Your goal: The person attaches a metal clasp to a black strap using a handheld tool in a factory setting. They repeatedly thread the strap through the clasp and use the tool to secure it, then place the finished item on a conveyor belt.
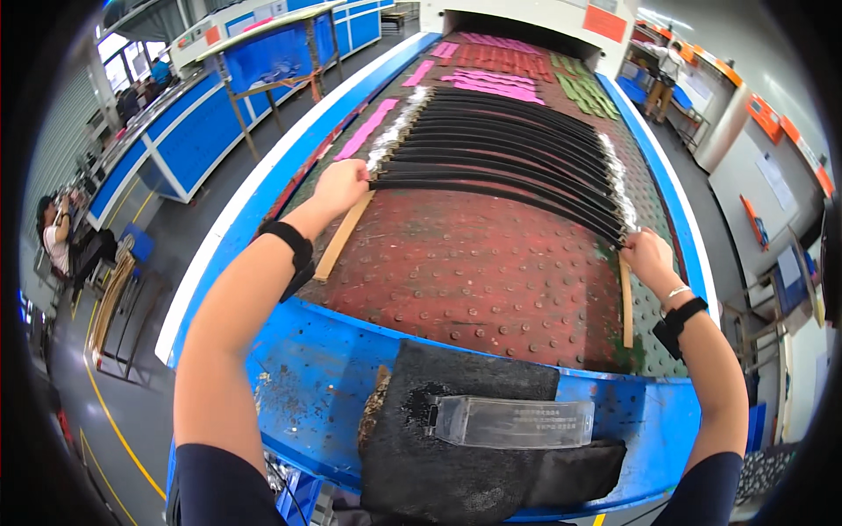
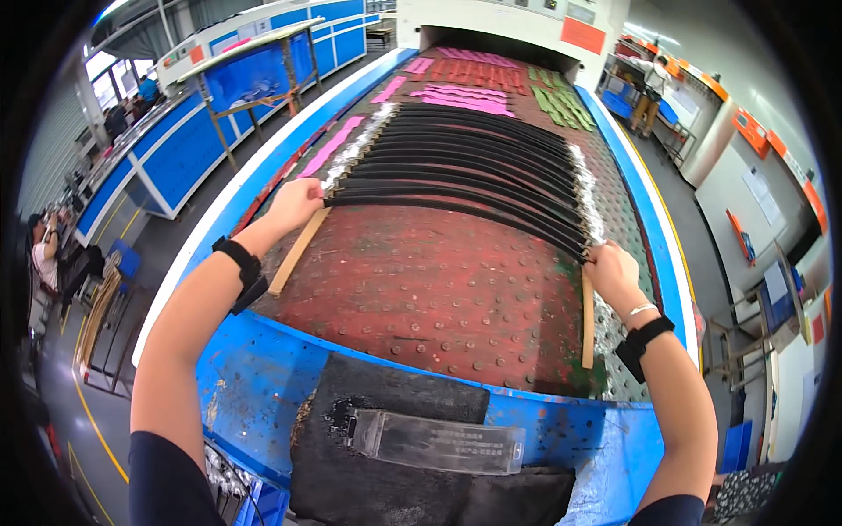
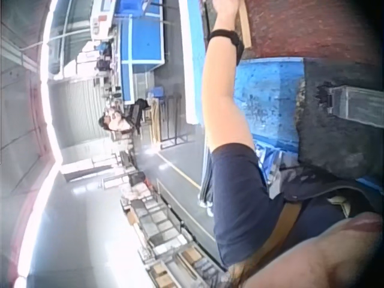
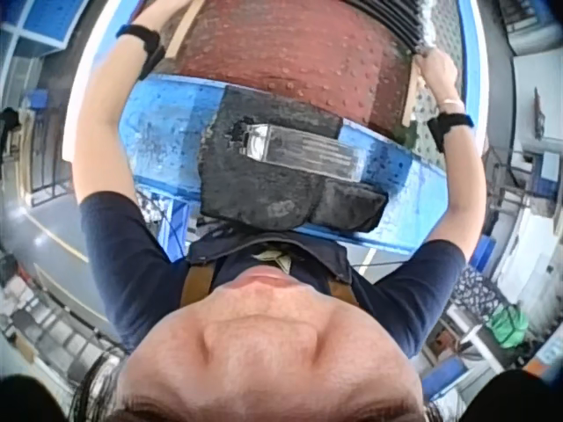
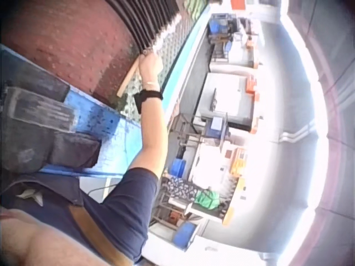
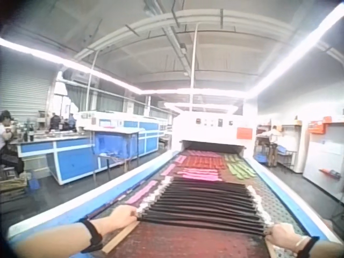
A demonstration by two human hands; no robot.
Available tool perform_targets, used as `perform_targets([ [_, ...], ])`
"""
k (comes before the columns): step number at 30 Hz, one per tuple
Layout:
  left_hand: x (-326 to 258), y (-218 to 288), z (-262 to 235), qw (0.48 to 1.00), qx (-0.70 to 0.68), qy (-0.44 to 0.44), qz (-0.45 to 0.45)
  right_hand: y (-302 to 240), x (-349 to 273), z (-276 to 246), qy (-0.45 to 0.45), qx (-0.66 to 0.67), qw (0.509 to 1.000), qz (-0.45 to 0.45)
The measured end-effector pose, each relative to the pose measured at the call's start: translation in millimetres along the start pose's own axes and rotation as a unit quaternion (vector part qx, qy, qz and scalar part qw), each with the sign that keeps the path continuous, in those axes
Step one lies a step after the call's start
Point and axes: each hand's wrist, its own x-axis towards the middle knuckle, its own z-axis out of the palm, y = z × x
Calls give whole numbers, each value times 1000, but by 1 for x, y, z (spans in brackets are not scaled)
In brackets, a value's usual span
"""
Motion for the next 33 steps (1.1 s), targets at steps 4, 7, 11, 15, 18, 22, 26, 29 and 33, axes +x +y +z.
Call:
perform_targets([
  [4,-3,0,-2,999,2,-28,-35,-3,2,-1,-14,7,1000,7],
  [7,-4,0,-2,999,0,-24,-30,0,4,3,-8,8,1000,8],
  [11,-3,0,-1,998,6,-35,-44,-1,3,2,-9,11,1000,6],
  [15,-1,3,4,999,25,-23,-33,4,1,2,0,6,1000,0],
  [18,-3,-7,5,999,35,0,8,1,3,5,4,-7,1000,0],
  [22,-5,-7,1,999,49,6,9,3,3,1,-15,10,1000,7],
  [26,-6,2,-15,999,40,-10,-11,1,-4,-17,5,22,1000,-14],
  [29,-8,11,-30,999,32,-14,-8,-1,-18,-47,-1,28,999,-27],
  [33,-29,31,-74,999,10,-38,-21,-9,-44,-92,-32,46,997,-51],
])
